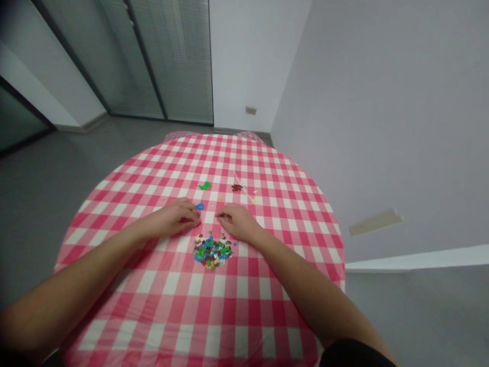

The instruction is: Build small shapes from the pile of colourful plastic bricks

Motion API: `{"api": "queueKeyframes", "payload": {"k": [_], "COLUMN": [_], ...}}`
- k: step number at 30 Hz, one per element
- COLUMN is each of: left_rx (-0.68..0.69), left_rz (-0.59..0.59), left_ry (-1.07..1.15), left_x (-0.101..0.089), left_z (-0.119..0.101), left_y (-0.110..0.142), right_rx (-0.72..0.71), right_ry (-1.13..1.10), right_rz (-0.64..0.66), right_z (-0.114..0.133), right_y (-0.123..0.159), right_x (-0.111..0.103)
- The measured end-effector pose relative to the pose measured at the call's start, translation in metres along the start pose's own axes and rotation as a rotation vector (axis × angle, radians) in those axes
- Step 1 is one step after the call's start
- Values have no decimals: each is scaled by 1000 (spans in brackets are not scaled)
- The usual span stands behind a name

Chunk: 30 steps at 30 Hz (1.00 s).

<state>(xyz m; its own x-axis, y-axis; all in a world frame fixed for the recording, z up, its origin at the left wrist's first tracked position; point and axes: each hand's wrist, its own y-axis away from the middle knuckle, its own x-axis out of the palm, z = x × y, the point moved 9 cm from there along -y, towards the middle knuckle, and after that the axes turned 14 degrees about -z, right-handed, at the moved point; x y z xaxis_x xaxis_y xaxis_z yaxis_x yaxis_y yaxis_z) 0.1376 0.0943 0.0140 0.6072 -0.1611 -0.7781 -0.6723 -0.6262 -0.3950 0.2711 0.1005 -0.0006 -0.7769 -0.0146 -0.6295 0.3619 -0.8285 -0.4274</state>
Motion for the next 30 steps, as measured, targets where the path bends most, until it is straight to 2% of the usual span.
{"api": "queueKeyframes", "payload": {"k": [2, 6, 8, 12, 16, 19, 22, 26, 30], "left_rx": [-40, -186, -251, -323, -401, -434, -390, -280, -232], "left_rz": [-80, -338, -400, -410, -447, -421, -347, -315, -305], "left_ry": [-30, -161, -220, -249, -232, -286, -357, -383, -405], "left_x": [-7, -26, -28, -22, -26, -28, -25, -20, -16], "left_z": [9, 41, 57, 74, 77, 77, 74, 67, 65], "left_y": [-2, -4, -5, -6, 0, 4, 2, -3, -5], "right_rx": [-4, -4, -1, 7, -2, -17, -23, -56, -170], "right_ry": [-1, 0, -5, -14, -7, -8, -7, 17, 190], "right_rz": [-1, -1, -4, -9, -10, -16, -22, -5, 73], "right_z": [1, 2, 2, 3, 2, 2, 3, 8, 20], "right_y": [0, 0, 0, 0, 0, 0, 0, 2, 10], "right_x": [0, -1, -1, -3, -2, -2, -3, -3, 6]}}
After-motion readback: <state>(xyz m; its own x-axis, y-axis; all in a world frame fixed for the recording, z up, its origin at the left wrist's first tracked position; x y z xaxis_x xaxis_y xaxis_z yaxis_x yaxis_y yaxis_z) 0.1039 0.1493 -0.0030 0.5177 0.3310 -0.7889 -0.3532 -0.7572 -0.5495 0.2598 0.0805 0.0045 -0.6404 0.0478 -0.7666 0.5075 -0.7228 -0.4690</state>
